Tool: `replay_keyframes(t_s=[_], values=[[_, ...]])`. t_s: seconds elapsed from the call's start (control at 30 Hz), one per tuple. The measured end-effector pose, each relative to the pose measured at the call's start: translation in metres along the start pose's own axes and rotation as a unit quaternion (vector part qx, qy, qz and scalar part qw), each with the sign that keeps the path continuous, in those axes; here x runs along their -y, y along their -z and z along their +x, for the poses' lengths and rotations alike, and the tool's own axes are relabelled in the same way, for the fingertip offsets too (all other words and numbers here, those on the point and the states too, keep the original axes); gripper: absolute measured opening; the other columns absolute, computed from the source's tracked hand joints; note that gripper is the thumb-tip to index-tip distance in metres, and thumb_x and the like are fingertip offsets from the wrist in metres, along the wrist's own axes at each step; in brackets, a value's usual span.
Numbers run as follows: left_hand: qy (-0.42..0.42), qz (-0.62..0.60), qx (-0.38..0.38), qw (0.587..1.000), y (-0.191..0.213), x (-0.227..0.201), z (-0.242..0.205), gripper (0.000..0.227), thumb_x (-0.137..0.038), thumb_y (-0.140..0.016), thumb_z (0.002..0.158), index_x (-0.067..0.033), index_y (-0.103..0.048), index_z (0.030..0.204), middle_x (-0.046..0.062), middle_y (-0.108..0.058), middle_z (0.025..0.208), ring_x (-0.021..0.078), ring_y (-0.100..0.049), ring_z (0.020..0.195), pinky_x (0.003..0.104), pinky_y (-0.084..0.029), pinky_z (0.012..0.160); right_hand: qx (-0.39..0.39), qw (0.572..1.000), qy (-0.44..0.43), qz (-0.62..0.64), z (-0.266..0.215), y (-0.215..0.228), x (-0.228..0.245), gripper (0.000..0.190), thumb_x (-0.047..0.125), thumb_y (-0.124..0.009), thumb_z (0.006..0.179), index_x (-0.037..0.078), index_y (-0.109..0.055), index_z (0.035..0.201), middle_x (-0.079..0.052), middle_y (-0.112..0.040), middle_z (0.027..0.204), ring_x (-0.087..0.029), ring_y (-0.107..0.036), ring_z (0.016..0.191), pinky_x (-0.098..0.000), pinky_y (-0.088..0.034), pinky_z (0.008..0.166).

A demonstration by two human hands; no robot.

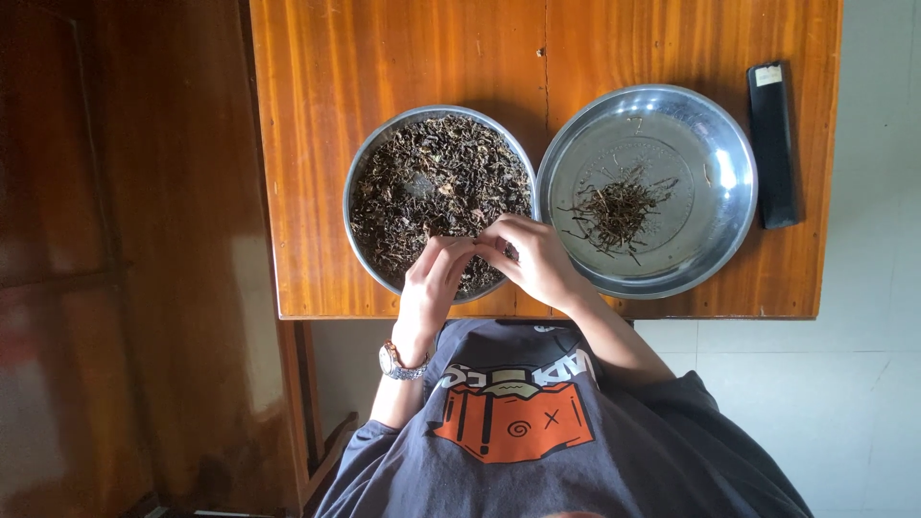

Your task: Manually sorting dried tea leaves by picking out stems and debris and placing them in a separate metal tray.

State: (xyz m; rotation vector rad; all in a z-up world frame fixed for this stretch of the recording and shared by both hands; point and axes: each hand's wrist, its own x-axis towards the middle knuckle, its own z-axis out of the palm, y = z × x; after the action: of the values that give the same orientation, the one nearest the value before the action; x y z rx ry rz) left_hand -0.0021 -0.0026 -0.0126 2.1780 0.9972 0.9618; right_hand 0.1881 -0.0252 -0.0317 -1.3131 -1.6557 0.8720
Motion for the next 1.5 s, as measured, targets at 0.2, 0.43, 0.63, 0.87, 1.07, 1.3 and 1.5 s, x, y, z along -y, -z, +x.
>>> replay_keyframes(t_s=[0.2, 0.43, 0.63, 0.87, 1.07, 1.3, 1.5], values=[[-0.006, 0.004, -0.001, 1.000, 0.005, 0.000, 0.003, 0.019, 0.005, -0.069, 0.094, -0.0029, -0.068, 0.111, 0.011, -0.067, 0.098, 0.0284, -0.074, 0.084, 0.037, -0.062, 0.073, -0.004, 1.000, -0.008, 0.022, 0.001, -0.005, -0.002, 0.009, 0.012, -0.075, 0.095, 0.004, -0.072, 0.094, -0.009, -0.071, 0.080, -0.016, -0.066, 0.067, -0.0265, -0.051, 0.054], [0.008, 0.009, 0.004, 1.000, 0.008, 0.000, 0.005, 0.015, 0.004, -0.067, 0.096, -0.0012, -0.067, 0.110, 0.013, -0.067, 0.099, 0.0303, -0.073, 0.085, 0.039, -0.062, 0.072, 0.005, 1.000, -0.004, 0.002, 0.007, -0.002, 0.010, 0.007, 0.008, -0.073, 0.096, 0.002, -0.072, 0.097, -0.010, -0.070, 0.080, -0.017, -0.065, 0.065, -0.0275, -0.050, 0.054], [0.015, 0.016, 0.010, 1.000, 0.009, 0.002, 0.004, 0.016, 0.001, -0.068, 0.096, -0.0012, -0.066, 0.112, 0.012, -0.067, 0.099, 0.0299, -0.073, 0.085, 0.040, -0.062, 0.073, -0.001, 1.000, 0.001, 0.012, 0.008, -0.004, 0.012, 0.003, 0.003, -0.071, 0.096, 0.001, -0.072, 0.098, -0.009, -0.070, 0.080, -0.016, -0.066, 0.067, -0.0271, -0.051, 0.054], [0.017, 0.014, 0.009, 1.000, 0.010, 0.001, 0.003, 0.016, 0.001, -0.068, 0.096, -0.0001, -0.067, 0.112, 0.013, -0.068, 0.099, 0.0312, -0.073, 0.086, 0.040, -0.062, 0.073, -0.011, 1.000, 0.001, 0.023, 0.000, -0.012, -0.005, 0.005, 0.006, -0.069, 0.098, 0.003, -0.071, 0.101, -0.007, -0.070, 0.078, -0.015, -0.067, 0.068, -0.0253, -0.052, 0.052], [0.008, 0.032, 0.010, 0.999, 0.005, 0.008, -0.001, 0.016, 0.001, -0.068, 0.096, -0.0026, -0.068, 0.111, 0.011, -0.068, 0.098, 0.0293, -0.073, 0.086, 0.038, -0.062, 0.073, -0.015, 1.000, 0.007, 0.021, 0.004, -0.007, 0.010, 0.010, 0.007, -0.071, 0.096, 0.002, -0.069, 0.105, -0.009, -0.070, 0.081, -0.018, -0.067, 0.070, -0.0275, -0.053, 0.053], [0.016, 0.033, 0.016, 0.999, 0.007, 0.006, 0.001, 0.013, 0.001, -0.067, 0.096, -0.0026, -0.068, 0.109, 0.010, -0.067, 0.096, 0.0285, -0.073, 0.084, 0.039, -0.062, 0.072, -0.001, 1.000, 0.007, 0.005, 0.005, -0.003, 0.016, 0.009, 0.005, -0.069, 0.097, 0.001, -0.070, 0.105, -0.012, -0.070, 0.083, -0.020, -0.067, 0.072, -0.0311, -0.053, 0.059], [0.027, 0.026, 0.024, 0.999, 0.009, 0.006, 0.001, 0.011, 0.002, -0.068, 0.096, -0.0019, -0.067, 0.106, 0.011, -0.067, 0.095, 0.0283, -0.073, 0.084, 0.038, -0.062, 0.072, -0.004, 1.000, 0.012, -0.013, 0.001, -0.008, 0.005, 0.007, 0.004, -0.071, 0.096, 0.001, -0.070, 0.102, -0.011, -0.071, 0.081, -0.021, -0.069, 0.071, -0.0310, -0.054, 0.058]])
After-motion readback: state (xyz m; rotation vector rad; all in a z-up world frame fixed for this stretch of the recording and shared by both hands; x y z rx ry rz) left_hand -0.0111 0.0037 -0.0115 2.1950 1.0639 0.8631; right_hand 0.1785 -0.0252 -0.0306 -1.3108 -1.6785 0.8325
